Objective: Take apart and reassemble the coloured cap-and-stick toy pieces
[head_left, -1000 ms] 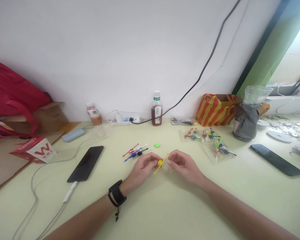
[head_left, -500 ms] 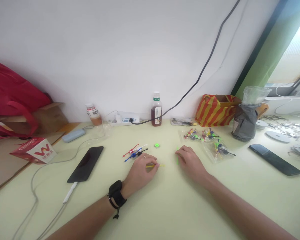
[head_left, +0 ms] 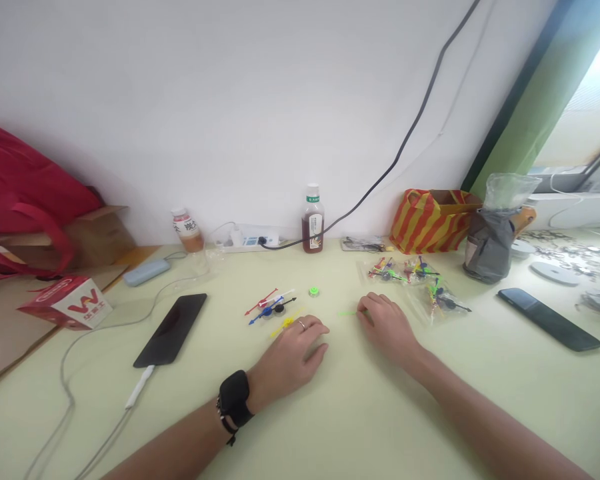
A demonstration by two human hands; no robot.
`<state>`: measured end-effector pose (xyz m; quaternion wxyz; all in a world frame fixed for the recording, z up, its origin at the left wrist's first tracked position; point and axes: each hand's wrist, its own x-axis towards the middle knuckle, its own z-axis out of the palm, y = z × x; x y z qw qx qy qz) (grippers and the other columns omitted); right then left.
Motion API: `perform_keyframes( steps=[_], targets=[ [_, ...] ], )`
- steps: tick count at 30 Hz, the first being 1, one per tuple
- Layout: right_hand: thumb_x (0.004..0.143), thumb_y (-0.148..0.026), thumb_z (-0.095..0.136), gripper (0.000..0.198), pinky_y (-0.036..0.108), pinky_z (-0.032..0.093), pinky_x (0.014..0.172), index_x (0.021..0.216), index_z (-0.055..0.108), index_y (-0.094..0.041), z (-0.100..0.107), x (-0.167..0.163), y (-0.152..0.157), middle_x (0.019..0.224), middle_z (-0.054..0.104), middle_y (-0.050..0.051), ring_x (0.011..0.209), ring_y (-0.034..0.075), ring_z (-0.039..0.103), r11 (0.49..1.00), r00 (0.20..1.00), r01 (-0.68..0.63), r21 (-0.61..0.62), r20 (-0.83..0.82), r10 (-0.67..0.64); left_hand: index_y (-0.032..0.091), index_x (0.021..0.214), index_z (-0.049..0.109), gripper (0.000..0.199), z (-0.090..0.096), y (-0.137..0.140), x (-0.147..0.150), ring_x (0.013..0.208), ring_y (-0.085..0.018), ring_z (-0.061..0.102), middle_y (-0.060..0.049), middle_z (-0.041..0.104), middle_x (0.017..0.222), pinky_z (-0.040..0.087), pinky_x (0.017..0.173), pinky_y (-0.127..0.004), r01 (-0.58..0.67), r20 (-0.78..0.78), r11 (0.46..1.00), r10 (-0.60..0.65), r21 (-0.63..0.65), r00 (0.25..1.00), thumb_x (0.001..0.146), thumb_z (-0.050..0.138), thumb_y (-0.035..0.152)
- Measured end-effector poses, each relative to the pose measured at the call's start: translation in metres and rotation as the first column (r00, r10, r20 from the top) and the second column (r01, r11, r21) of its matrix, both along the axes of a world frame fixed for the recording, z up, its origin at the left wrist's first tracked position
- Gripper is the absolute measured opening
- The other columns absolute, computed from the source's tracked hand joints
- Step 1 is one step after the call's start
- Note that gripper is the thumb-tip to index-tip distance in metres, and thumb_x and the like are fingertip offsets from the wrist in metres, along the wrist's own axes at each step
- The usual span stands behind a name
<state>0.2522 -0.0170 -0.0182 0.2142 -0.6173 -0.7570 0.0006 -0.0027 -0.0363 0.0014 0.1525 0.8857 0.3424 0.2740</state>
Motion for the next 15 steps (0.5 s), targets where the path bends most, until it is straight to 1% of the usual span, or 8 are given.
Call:
perform_keyframes(
  steps=[2, 4, 6, 8, 11, 13, 15],
  targets=[
    [0.091, -0.013, 0.049, 0.014, 0.034, 0.038, 0.074, 0.081, 0.055, -0.021, 0.000, -0.001, 0.000, 0.088, 0.067, 0.005, 0.087, 0.023, 0.058, 1.000, 1.000, -0.017, 0.009, -0.003, 0.017, 0.025, 0.120, 0.060, 0.026, -0.001, 0.001, -0.001, 0.113, -0.025, 0.062, -0.008, 0.064, 0.121, 0.054, 0.099, -0.043, -0.026, -0.030, 0.999, 0.027, 0.021, 0.999, 0.095, 0.057, 0.017],
    [0.089, -0.013, 0.049, 0.013, 0.034, 0.038, 0.075, 0.081, 0.054, -0.022, 0.001, -0.003, -0.002, 0.087, 0.067, 0.005, 0.086, 0.023, 0.059, 0.999, 0.999, -0.035, 0.018, -0.026, 0.035, 0.024, 0.117, 0.061, 0.024, -0.003, 0.006, -0.004, 0.115, -0.027, 0.061, -0.009, 0.065, 0.121, 0.053, 0.100, -0.047, -0.085, -0.038, 0.995, 0.087, 0.060, 0.996, 0.094, 0.058, 0.019],
    [0.087, -0.012, 0.049, 0.013, 0.034, 0.038, 0.075, 0.081, 0.053, -0.022, 0.002, -0.005, -0.004, 0.085, 0.067, 0.004, 0.085, 0.023, 0.060, 0.999, 0.996, -0.050, 0.021, -0.069, 0.051, 0.024, 0.114, 0.062, 0.021, -0.004, 0.010, -0.006, 0.116, -0.029, 0.060, -0.010, 0.065, 0.120, 0.051, 0.102, -0.050, -0.151, -0.046, 0.985, 0.155, 0.082, 0.987, 0.094, 0.058, 0.022],
    [0.085, -0.013, 0.049, 0.011, 0.033, 0.038, 0.072, 0.080, 0.051, -0.023, 0.004, -0.007, -0.005, 0.083, 0.067, 0.003, 0.082, 0.022, 0.060, 0.998, 0.990, -0.055, 0.009, -0.131, 0.056, 0.024, 0.112, 0.063, 0.018, -0.004, 0.013, -0.008, 0.117, -0.030, 0.060, -0.010, 0.066, 0.120, 0.050, 0.103, -0.052, -0.185, -0.052, 0.980, 0.190, 0.078, 0.980, 0.094, 0.058, 0.023],
    [0.086, -0.017, 0.048, 0.009, 0.031, 0.038, 0.064, 0.081, 0.048, -0.024, 0.006, -0.009, -0.006, 0.078, 0.065, 0.002, 0.072, 0.021, 0.058, 0.997, 0.962, -0.067, -0.030, -0.268, 0.057, 0.025, 0.111, 0.064, 0.019, -0.002, 0.012, -0.007, 0.117, -0.029, 0.060, -0.009, 0.066, 0.119, 0.051, 0.102, -0.051, -0.158, -0.021, 0.987, 0.159, 0.040, 0.987, 0.094, 0.057, 0.022],
    [0.089, -0.019, 0.045, 0.008, 0.029, 0.038, 0.060, 0.083, 0.047, -0.024, 0.006, -0.009, -0.005, 0.074, 0.062, 0.000, 0.067, 0.019, 0.056, 0.992, 0.921, -0.119, -0.043, -0.379, 0.094, 0.027, 0.113, 0.064, 0.022, -0.001, 0.009, -0.005, 0.117, -0.027, 0.060, -0.008, 0.067, 0.118, 0.052, 0.102, -0.048, -0.106, 0.014, 0.994, 0.106, -0.007, 0.994, 0.093, 0.057, 0.020],
    [0.091, -0.020, 0.043, 0.007, 0.029, 0.038, 0.059, 0.088, 0.047, -0.025, 0.007, -0.010, -0.005, 0.074, 0.060, 0.000, 0.065, 0.018, 0.055, 0.986, 0.877, -0.165, -0.026, -0.460, 0.135, 0.028, 0.115, 0.064, 0.024, 0.000, 0.006, -0.003, 0.118, -0.026, 0.060, -0.007, 0.066, 0.119, 0.052, 0.103, -0.046, -0.064, 0.033, 0.996, 0.066, -0.058, 0.997, 0.093, 0.058, 0.020]
  ],
)
